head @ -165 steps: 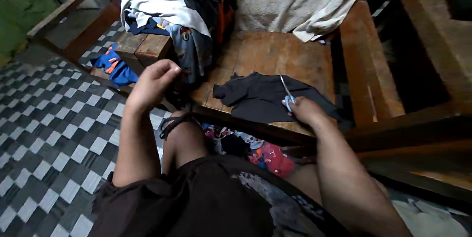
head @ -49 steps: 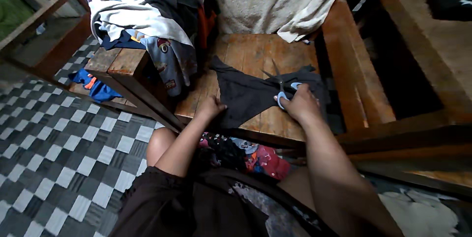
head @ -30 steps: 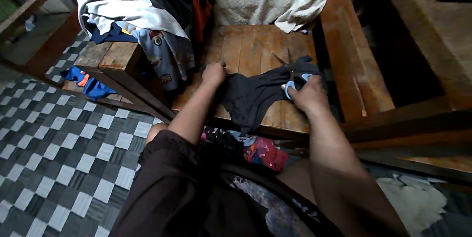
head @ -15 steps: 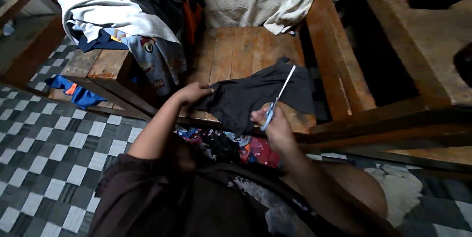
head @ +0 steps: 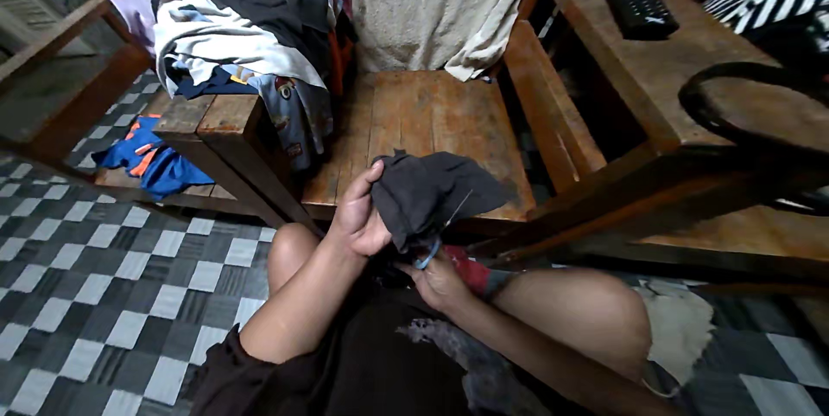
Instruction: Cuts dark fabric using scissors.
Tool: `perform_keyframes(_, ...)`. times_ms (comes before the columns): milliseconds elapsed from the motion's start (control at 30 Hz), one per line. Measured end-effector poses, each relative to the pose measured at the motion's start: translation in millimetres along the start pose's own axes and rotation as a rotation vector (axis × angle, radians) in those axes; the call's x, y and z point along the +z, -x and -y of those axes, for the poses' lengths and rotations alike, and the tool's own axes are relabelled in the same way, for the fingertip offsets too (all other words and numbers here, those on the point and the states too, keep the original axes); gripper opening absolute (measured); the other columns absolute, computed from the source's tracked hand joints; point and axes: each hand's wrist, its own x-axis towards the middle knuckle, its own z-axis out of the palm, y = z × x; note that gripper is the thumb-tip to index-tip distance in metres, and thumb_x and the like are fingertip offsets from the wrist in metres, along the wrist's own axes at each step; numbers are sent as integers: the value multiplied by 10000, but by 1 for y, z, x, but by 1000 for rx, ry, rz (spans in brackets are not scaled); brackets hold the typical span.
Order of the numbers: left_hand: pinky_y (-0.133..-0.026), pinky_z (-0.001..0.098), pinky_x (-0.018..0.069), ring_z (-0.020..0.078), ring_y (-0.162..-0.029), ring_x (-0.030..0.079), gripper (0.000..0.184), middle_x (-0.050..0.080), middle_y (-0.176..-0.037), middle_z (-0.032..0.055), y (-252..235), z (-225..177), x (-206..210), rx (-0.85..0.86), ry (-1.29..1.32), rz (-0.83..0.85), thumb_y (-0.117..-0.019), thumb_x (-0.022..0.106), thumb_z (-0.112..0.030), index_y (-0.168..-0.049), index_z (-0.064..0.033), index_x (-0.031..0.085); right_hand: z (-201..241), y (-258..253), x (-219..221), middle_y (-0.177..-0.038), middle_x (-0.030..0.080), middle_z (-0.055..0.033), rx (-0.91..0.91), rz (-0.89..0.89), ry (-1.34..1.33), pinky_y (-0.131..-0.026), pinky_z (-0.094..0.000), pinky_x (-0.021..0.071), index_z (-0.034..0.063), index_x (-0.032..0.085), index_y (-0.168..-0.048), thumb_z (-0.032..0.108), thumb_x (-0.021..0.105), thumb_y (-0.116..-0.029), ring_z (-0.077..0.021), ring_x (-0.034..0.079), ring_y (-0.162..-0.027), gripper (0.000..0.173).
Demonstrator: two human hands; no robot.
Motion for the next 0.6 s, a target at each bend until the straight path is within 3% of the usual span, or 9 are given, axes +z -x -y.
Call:
perform_keyframes(67,-820,351,609,178,-925,722,241,732,-981,74,-3,3,13,48,4,31,-942,665,-340,-1026,-118,706,2,5,9,-1079,621,-31,-86,123,-95,-826,-298,575,81,425,-1318,-68,503,-961,-104,645,-965,395)
perform_keyframes(133,-808,348,608,170,-922,719,257,726,-971,66,-9,3,26,84,2,35,-938,664,-364,-1022,-124,698,7,9,21,-1076,668,-40,-164,207,-113,-895,-284,572,44,494,-1272,-84,597,-906,-96,663,-998,401)
perform_keyframes(233,-797,328,604,156,-916,709,269,709,-970,53,-19,-4,48,127,-52,-18,-986,573,-381,-1032,-131,662,22,17,37,-1055,684,-61,-257,207,-11,-880,-282,585,9,520,-1246,-112,684,-826,-105,679,-981,466)
perform_keyframes(367,-753,330,597,153,-833,692,276,683,-883,60,-32,-50,63,193,-184,-197,-1038,380,-275,-973,-115,595,73,23,32,-1002,641,-19,-442,53,256,-799,-215,580,-22,499,-1223,-34,678,-852,-31,656,-896,412)
perform_keyframes(467,-624,308,579,142,-697,656,149,638,-789,61,-33,-91,64,224,-258,-459,-1011,429,-173,-940,-111,544,132,10,17,-934,610,19,-610,-44,393,-745,-243,581,30,532,-1161,17,662,-913,-31,630,-811,280)
perform_keyframes(533,-612,315,580,151,-694,659,90,640,-794,73,-32,-110,57,227,-302,-573,-999,474,-140,-962,-101,546,170,-5,13,-908,591,37,-662,-126,461,-700,-259,573,72,542,-1148,32,665,-922,-32,615,-765,260)
perform_keyframes(600,-641,334,586,165,-733,669,88,649,-836,83,-33,-122,46,210,-320,-627,-1004,486,-158,-1011,-94,547,200,-22,14,-954,570,22,-691,-208,516,-702,-270,561,72,531,-1218,50,673,-925,-44,605,-782,327)
